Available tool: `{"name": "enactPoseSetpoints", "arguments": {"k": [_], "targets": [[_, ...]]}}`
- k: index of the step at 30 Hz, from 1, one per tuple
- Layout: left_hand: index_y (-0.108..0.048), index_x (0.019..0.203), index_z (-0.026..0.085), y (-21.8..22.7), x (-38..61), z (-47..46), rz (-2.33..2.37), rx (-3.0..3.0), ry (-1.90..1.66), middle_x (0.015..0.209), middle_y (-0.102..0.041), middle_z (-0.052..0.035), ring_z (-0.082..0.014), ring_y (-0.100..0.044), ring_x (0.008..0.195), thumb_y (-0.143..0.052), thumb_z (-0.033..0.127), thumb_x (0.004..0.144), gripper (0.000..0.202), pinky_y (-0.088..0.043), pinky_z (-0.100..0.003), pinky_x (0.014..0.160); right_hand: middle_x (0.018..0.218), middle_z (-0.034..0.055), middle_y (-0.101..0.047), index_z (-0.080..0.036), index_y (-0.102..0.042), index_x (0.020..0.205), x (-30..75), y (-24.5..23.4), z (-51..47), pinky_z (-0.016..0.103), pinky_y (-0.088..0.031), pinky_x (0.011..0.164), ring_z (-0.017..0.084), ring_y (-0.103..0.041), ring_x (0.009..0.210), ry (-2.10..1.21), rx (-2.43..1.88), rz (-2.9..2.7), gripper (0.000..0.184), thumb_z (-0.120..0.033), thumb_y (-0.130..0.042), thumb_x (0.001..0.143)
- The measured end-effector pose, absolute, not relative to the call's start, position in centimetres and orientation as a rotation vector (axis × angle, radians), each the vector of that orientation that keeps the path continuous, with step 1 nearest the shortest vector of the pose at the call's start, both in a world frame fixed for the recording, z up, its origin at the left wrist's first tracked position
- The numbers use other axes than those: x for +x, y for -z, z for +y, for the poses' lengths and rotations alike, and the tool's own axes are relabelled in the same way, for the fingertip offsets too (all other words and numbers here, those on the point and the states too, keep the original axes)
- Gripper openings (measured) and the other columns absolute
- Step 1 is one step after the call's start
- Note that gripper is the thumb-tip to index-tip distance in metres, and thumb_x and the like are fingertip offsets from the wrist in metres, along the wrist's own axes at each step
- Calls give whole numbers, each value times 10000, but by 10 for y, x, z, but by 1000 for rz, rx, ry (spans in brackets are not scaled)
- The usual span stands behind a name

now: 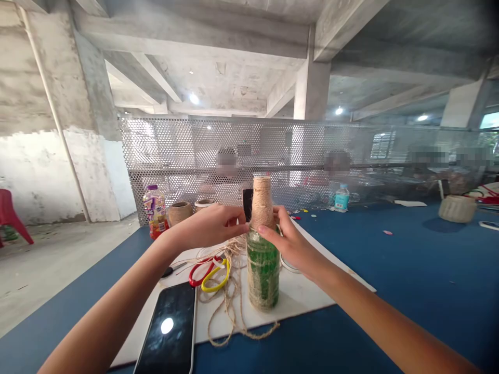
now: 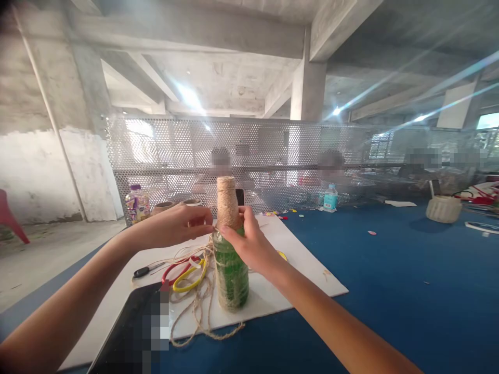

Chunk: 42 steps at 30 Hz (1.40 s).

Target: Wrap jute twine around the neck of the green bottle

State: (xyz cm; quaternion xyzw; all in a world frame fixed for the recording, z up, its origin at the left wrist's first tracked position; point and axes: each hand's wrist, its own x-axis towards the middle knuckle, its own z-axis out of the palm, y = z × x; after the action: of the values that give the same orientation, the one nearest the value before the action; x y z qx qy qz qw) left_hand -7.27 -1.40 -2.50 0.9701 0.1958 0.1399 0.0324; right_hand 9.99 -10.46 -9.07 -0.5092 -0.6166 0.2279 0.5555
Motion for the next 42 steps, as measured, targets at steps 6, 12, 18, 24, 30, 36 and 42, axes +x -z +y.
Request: {"name": "enactPoseSetpoints", "arguments": {"k": [6, 12, 18, 24, 30, 36, 42], "targets": [[-587, 844, 173, 28, -72, -10, 448, 2982, -505, 609, -534, 36, -78, -442, 519, -459, 380, 906, 251, -297, -215, 515, 1066, 61, -539, -242, -396, 1043, 99, 87, -106, 441, -405, 907, 253, -536, 1035, -570, -1229, -1422, 317, -391, -574, 827], [-548, 802, 171, 30, -72, -8, 360, 2882, -497, 530, -500, 56, -69, -462, 480, -435, 316, 915, 216, -329, -199, 499, 1052, 77, -543, -234, -404, 1030, 94, 80, -108, 469, -418, 908, 279, -541, 1035, -630, -1204, -1374, 327, -346, -597, 790], [-550, 856, 154, 32, -71, 1, 266, 2738, -436, 750, -621, -8, -103, -611, 661, -433, 305, 925, 203, -471, -209, 593, 1086, 96, -561, -224, -413, 1071, 94, 79, -109, 459, -444, 914, 283, -570, 1059, -691, -1158, -1387, 343, -390, -571, 815], [-545, 837, 149, 37, -67, 4, 252, 2701, -455, 760, -615, -13, -105, -622, 664, -449, 316, 917, 208, -505, -220, 605, 1018, 61, -568, -240, -406, 1050, 97, 86, -103, 458, -441, 842, 266, -569, 966, -413, -1283, -1443, 364, -304, -617, 761], [-520, 779, 146, 37, -64, 1, 304, 2693, -500, 695, -603, -7, -104, -620, 625, -470, 308, 906, 213, -476, -210, 559, 1025, 55, -610, -248, -469, 1052, 104, 81, -102, 457, -437, 850, 275, -576, 997, -428, -1266, -1513, 293, -273, -587, 785], [-478, 724, 152, 41, -60, 7, 308, 2673, -560, 620, -545, 26, -88, -574, 562, -513, 354, 885, 261, -421, -197, 513, 1015, 49, -608, -253, -510, 1060, 113, 74, -103, 448, -448, 860, 274, -579, 1003, -558, -1216, -1559, 304, -249, -606, 771], [-516, 1009, 146, 49, -56, 23, 149, 2294, -435, 878, -591, -33, -134, -593, 764, -589, 355, 842, 277, -530, -286, 651, 1068, 55, -612, -257, -493, 1175, 118, 72, -101, 447, -457, 897, 279, -570, 1053, -697, -1146, -1574, 424, -238, -602, 765]]}}
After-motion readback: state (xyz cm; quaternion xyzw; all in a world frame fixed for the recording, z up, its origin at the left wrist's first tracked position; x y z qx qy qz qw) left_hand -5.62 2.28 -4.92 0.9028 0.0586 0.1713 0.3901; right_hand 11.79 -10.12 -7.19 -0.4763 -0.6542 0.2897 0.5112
